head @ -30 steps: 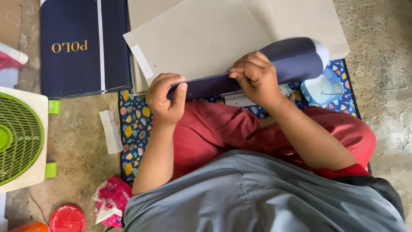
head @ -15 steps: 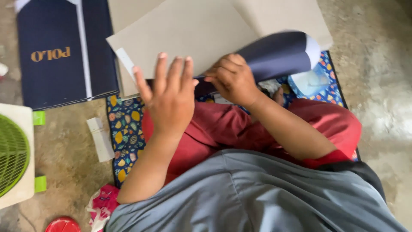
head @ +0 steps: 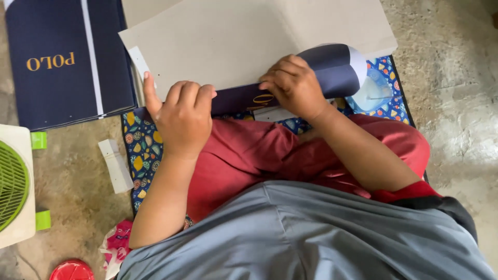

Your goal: The person applies glue to small white paper strips using a brush and sticks them onto a larger white board. They then place a dark blue paper sheet with the word 'POLO' onto the board and smooth it down. The person repeats the gluing process on additional strips.

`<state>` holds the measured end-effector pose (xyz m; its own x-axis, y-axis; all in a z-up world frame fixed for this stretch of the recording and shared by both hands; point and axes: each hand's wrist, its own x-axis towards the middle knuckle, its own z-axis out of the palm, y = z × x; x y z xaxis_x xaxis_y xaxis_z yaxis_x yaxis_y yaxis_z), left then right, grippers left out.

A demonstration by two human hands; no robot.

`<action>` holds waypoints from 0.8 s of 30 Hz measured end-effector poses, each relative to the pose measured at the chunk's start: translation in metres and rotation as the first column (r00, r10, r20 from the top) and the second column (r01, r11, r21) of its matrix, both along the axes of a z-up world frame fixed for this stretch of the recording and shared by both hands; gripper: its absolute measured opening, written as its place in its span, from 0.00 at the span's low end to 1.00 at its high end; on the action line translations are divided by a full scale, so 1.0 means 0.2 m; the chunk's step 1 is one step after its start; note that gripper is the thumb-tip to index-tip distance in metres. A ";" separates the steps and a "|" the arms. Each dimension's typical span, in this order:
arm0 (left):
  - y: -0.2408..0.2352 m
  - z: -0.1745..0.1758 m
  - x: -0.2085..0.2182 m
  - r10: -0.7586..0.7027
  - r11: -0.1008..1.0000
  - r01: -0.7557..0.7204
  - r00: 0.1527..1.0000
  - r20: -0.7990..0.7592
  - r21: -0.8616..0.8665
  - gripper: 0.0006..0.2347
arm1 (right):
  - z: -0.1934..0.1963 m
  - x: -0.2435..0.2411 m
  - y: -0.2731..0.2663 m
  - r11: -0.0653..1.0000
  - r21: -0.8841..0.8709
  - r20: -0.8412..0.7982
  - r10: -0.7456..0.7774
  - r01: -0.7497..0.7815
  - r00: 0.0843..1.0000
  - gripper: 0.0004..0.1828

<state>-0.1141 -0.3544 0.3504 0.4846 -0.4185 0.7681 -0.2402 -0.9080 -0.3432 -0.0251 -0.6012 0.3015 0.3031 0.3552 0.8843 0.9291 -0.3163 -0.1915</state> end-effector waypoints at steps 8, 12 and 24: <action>0.22 0.02 -0.05 0.001 0.999 -0.006 0.994 -0.112 -0.045 0.10 | -0.02 0.07 -0.16 0.991 -0.104 0.118 -0.077 0.089 0.990 0.11; 0.22 0.13 -0.16 0.097 0.981 -0.136 0.963 -0.252 -0.139 0.04 | -0.01 0.07 -0.30 0.915 -0.279 0.088 -0.276 0.290 0.957 0.11; 0.28 0.10 -0.18 0.139 0.971 -0.189 0.946 -0.294 -0.147 0.03 | -0.16 0.31 -0.82 0.723 -0.393 0.273 -0.497 0.567 0.824 0.06</action>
